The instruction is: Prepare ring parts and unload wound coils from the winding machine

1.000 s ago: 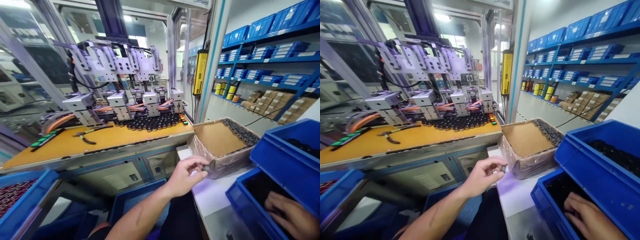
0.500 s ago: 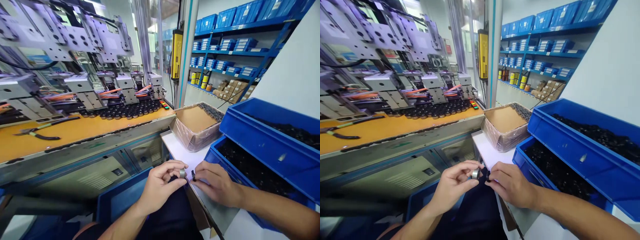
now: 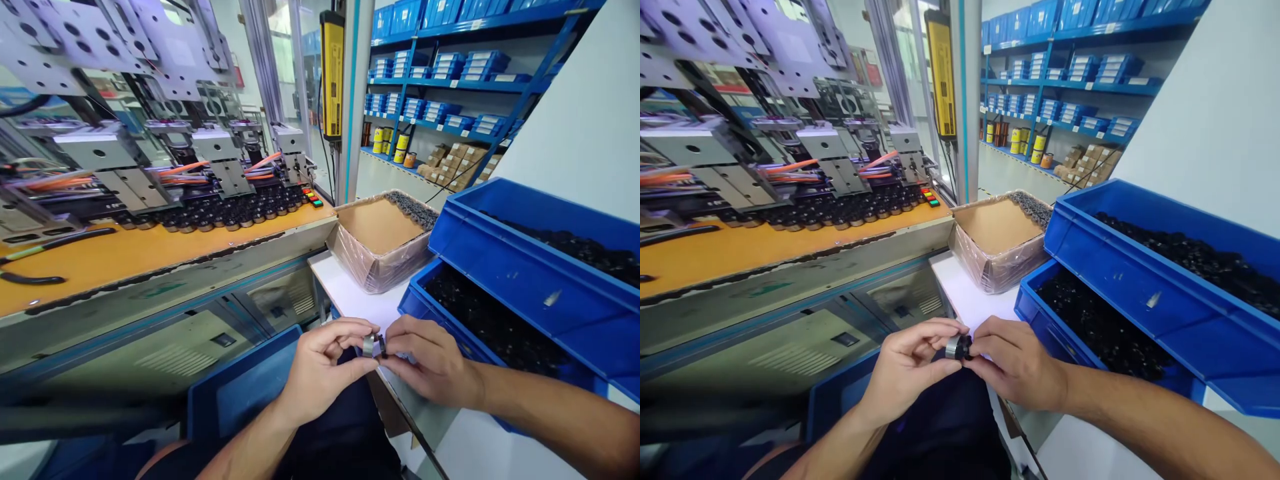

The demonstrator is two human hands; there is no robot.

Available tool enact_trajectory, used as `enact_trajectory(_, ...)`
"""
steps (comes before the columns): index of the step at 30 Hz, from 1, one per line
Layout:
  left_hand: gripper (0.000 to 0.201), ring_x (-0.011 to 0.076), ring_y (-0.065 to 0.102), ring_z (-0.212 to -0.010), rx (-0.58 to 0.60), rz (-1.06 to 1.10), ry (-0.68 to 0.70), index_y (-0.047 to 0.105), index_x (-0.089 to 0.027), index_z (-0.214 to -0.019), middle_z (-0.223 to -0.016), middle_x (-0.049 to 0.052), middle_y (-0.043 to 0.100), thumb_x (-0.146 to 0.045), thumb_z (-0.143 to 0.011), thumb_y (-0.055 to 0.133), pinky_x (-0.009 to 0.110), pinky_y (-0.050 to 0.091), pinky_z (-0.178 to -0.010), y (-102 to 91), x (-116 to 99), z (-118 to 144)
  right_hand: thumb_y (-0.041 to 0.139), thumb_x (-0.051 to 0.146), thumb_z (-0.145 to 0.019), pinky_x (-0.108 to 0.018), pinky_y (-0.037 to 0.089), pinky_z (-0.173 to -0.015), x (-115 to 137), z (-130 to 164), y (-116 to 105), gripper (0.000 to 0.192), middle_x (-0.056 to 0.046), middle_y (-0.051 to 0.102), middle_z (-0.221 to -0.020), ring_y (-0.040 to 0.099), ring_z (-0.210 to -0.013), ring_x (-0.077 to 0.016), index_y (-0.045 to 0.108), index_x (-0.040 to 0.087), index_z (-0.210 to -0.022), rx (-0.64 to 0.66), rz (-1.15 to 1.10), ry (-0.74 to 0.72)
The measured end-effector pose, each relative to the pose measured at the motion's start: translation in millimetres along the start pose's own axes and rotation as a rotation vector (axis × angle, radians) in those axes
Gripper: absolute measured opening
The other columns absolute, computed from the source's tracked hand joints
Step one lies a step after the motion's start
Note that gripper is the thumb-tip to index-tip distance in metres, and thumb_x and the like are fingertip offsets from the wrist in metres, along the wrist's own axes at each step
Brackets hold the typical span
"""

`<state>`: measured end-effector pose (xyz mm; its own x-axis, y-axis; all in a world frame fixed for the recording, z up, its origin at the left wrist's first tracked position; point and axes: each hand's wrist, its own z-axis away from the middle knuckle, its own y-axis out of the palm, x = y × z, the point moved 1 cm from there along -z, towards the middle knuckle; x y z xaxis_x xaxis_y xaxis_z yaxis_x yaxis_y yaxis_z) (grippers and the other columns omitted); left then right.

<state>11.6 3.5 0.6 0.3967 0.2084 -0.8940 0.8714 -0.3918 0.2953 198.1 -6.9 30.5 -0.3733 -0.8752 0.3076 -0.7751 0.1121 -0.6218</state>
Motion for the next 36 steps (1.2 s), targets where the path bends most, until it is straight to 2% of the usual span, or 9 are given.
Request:
enact_trajectory(7, 0.031, 0.0151, 0.074, -0.08, -0.027, 0.02, -0.094, 0.078, -0.021, -0.092, -0.096, 0.006, 0.08, -0.008, -0.065, 0.084, 0.022, 0.06, -0.077, 8.4, 2.1, -2.4, 0.058, 0.009, -0.092, -0.023, 0.055, -0.068, -2.2, -2.0, 2.2, 0.006, -0.006, 0.066, -0.083, 0.064, -0.076, -0.0131, 0.062, 0.013, -0.093, -0.02, 0.007, -0.008)
enact_trajectory(13, 0.041, 0.0159, 0.075, -0.081, -0.056, 0.025, -0.076, 0.075, -0.018, -0.101, -0.095, 0.009, 0.08, -0.006, -0.063, 0.085, 0.022, 0.06, -0.077, 6.5, 1.5, -1.9, 0.061, 0.011, -0.091, -0.024, 0.056, -0.07, -0.3, -2.9, -1.7, 0.011, -0.007, 0.067, -0.087, 0.065, -0.081, -0.0144, 0.061, 0.012, -0.102, -0.026, 0.089, -0.022)
enact_trajectory(18, 0.038, 0.0127, 0.075, -0.082, -0.023, 0.099, -0.12, 0.078, -0.021, -0.096, -0.093, 0.004, 0.081, -0.002, -0.064, 0.084, 0.018, 0.059, -0.08, 3.7, 1.0, -1.0, 0.059, 0.011, -0.092, -0.024, 0.056, -0.066, 0.6, -6.4, -7.2, 0.012, -0.009, 0.063, -0.091, 0.062, -0.079, -0.0134, 0.062, 0.011, -0.104, 0.014, 0.183, -0.092)
enact_trajectory(21, 0.039, 0.0122, 0.075, -0.083, 0.007, 0.155, -0.151, 0.078, -0.022, -0.098, -0.093, 0.003, 0.081, -0.003, -0.064, 0.084, 0.018, 0.058, -0.08, 3.7, 2.2, -0.4, 0.059, 0.017, -0.094, -0.025, 0.058, -0.068, 0.6, -6.8, -8.0, 0.014, -0.011, 0.064, -0.092, 0.063, -0.082, -0.0147, 0.061, 0.009, -0.107, 0.022, 0.212, -0.116)
enact_trajectory(26, 0.039, 0.012, 0.075, -0.082, 0.042, 0.216, -0.16, 0.078, -0.022, -0.097, -0.09, 0.003, 0.081, -0.002, -0.064, 0.083, 0.018, 0.058, -0.079, 5.4, 4.8, -0.4, 0.057, 0.01, -0.092, -0.032, 0.06, -0.072, -0.6, -3.2, -7.3, 0.018, -0.014, 0.064, -0.096, 0.064, -0.09, -0.0191, 0.06, 0.006, -0.11, 0.028, 0.24, -0.239)
enact_trajectory(30, 0.039, 0.0126, 0.075, -0.08, 0.045, 0.261, -0.166, 0.078, -0.021, -0.098, -0.088, 0.004, 0.081, -0.002, -0.064, 0.083, 0.018, 0.059, -0.077, 5.9, 6.4, -0.7, 0.057, 0.012, -0.093, -0.032, 0.061, -0.072, -1.1, -2.6, -7.1, 0.022, -0.014, 0.065, -0.097, 0.064, -0.093, -0.0194, 0.058, 0.006, -0.114, 0.04, 0.23, -0.217)
enact_trajectory(36, 0.04, 0.0126, 0.075, -0.082, 0.049, 0.27, -0.144, 0.078, -0.023, -0.098, -0.089, 0.003, 0.081, -0.001, -0.064, 0.082, 0.019, 0.059, -0.08, 6.1, 7.0, -1.2, 0.059, 0.012, -0.092, -0.035, 0.061, -0.073, -1.1, -3.6, -7.4, 0.021, -0.016, 0.064, -0.096, 0.063, -0.092, -0.0203, 0.059, 0.003, -0.111, 0.025, 0.194, -0.213)
